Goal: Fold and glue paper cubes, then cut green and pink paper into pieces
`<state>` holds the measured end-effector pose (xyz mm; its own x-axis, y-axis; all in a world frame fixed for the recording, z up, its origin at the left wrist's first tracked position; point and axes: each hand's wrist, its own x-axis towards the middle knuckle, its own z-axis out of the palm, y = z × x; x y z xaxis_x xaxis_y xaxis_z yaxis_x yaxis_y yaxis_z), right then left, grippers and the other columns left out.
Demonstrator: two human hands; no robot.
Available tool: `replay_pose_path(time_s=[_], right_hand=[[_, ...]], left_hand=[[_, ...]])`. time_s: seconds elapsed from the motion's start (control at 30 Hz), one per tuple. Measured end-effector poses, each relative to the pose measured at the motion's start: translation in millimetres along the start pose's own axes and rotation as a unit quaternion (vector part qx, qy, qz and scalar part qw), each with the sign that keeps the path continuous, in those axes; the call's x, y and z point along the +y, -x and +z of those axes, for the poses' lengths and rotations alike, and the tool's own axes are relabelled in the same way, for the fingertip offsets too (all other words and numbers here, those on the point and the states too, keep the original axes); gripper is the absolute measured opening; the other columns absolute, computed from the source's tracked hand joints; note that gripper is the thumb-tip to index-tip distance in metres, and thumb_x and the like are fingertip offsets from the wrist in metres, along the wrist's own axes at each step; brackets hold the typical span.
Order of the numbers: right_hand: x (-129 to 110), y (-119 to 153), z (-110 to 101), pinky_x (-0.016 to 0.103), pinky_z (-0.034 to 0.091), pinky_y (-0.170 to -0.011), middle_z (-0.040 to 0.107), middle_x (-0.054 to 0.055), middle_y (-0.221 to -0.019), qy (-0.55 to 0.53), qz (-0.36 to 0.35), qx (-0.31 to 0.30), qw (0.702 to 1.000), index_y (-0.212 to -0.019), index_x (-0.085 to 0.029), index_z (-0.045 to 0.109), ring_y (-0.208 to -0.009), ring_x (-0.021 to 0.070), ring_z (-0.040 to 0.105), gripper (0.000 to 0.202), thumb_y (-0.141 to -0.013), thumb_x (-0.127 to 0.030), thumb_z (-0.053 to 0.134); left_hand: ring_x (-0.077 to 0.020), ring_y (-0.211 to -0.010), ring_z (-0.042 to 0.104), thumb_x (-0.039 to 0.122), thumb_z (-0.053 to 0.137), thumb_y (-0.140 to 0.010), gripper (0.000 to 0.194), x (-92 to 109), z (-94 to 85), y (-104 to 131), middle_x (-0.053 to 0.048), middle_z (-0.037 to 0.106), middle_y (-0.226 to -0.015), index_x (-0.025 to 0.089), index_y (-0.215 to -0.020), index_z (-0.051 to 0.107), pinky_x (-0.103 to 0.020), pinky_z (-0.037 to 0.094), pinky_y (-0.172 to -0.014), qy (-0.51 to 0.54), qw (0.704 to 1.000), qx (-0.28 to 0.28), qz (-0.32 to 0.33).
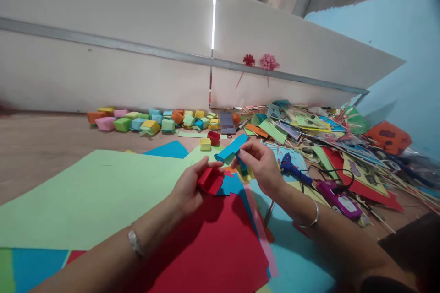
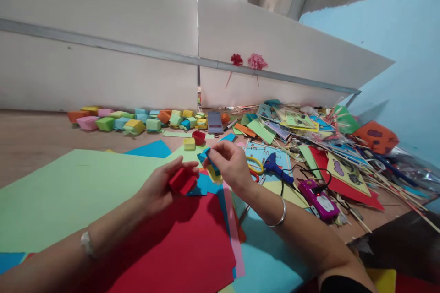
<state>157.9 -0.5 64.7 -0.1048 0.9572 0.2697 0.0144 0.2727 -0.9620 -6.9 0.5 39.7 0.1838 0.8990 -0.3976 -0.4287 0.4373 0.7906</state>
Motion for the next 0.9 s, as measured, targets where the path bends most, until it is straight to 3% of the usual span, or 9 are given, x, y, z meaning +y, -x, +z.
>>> replay_pose_path(time_s=[0.07,0.13,0.27,0.33,0.4,0.7,0.9], right_hand=[[-7.9,-0.5,3.3,0.025,0.045,-0.058,0.064,-0.002,-0.062,0.097,-0.06,-0.049,0.992,-0.074,-0.02,0.06,-0.058,0.0123,0.058,0.012,-0.079,-0.03,0.061],[-10.5,1.1,9.8,0.024,0.042,-0.061,0.066,-0.001,-0.067,0.207,-0.126,-0.091,0.966,-0.072,-0.019,0.063,-0.061,0.011,0.057,0.009,-0.08,-0.02,0.058],[-4.7,3.7,22.9,0.027,0.034,-0.064,0.067,0.001,-0.074,0.429,-0.205,-0.144,0.868,-0.072,-0.017,0.068,-0.07,0.0124,0.056,0.017,-0.085,-0.014,0.058],[-1.1,4.2,27.0,0.029,0.028,-0.064,0.066,0.002,-0.076,0.525,-0.224,-0.132,0.811,-0.07,-0.018,0.068,-0.072,0.0135,0.054,0.021,-0.089,-0.017,0.058],[1.9,4.8,30.1,0.031,0.024,-0.064,0.064,0.001,-0.077,0.578,-0.233,-0.113,0.774,-0.071,-0.019,0.068,-0.074,0.0142,0.053,0.02,-0.09,-0.018,0.06],[21.7,6.0,44.3,0.034,0.022,-0.063,0.059,0.003,-0.078,0.629,-0.238,-0.055,0.738,-0.071,-0.018,0.067,-0.077,0.0183,0.047,0.022,-0.091,-0.016,0.059],[30.8,4.7,45.6,0.036,0.024,-0.066,0.066,0.003,-0.084,0.625,-0.255,-0.051,0.736,-0.078,-0.019,0.07,-0.083,0.0193,0.049,0.013,-0.09,-0.018,0.065]], left_hand=[[-0.0157,-0.06,0.067,0.026,0.037,-0.1,0.041,5.3,-2.4,-3.9,-0.009,0.07,-0.07,0.011,-0.075,0.066,-0.026,0.055,-0.059,0.058,0.998,0.012,-0.012],[-0.0156,-0.058,0.067,0.026,0.035,-0.101,0.042,7.6,-5.1,-6.9,-0.009,0.07,-0.069,0.009,-0.078,0.066,-0.027,0.056,-0.058,0.093,0.995,0.018,-0.015],[-0.0161,-0.051,0.064,0.026,0.04,-0.099,0.036,4.8,-8.9,-9.6,-0.008,0.068,-0.063,0.007,-0.084,0.067,-0.026,0.053,-0.051,0.125,0.992,0.008,-0.015],[-0.0168,-0.05,0.064,0.026,0.04,-0.099,0.036,2.9,-8.8,-9.4,-0.008,0.068,-0.062,0.006,-0.087,0.068,-0.026,0.053,-0.049,0.133,0.991,-0.001,-0.021],[-0.0173,-0.05,0.065,0.026,0.039,-0.099,0.037,2.0,-7.4,-8.5,-0.008,0.069,-0.063,0.006,-0.091,0.069,-0.027,0.053,-0.049,0.14,0.99,-0.01,-0.028],[-0.0224,-0.061,0.07,0.029,0.04,-0.098,0.037,-2.0,-2.1,-3.0,-0.011,0.073,-0.071,0.008,-0.096,0.07,-0.032,0.056,-0.06,0.163,0.985,-0.042,-0.028],[-0.0164,-0.056,0.065,0.027,0.041,-0.097,0.035,-6.1,-2.8,-0.9,-0.006,0.067,-0.065,0.012,-0.08,0.067,-0.025,0.05,-0.055,0.184,0.98,-0.072,-0.021]])
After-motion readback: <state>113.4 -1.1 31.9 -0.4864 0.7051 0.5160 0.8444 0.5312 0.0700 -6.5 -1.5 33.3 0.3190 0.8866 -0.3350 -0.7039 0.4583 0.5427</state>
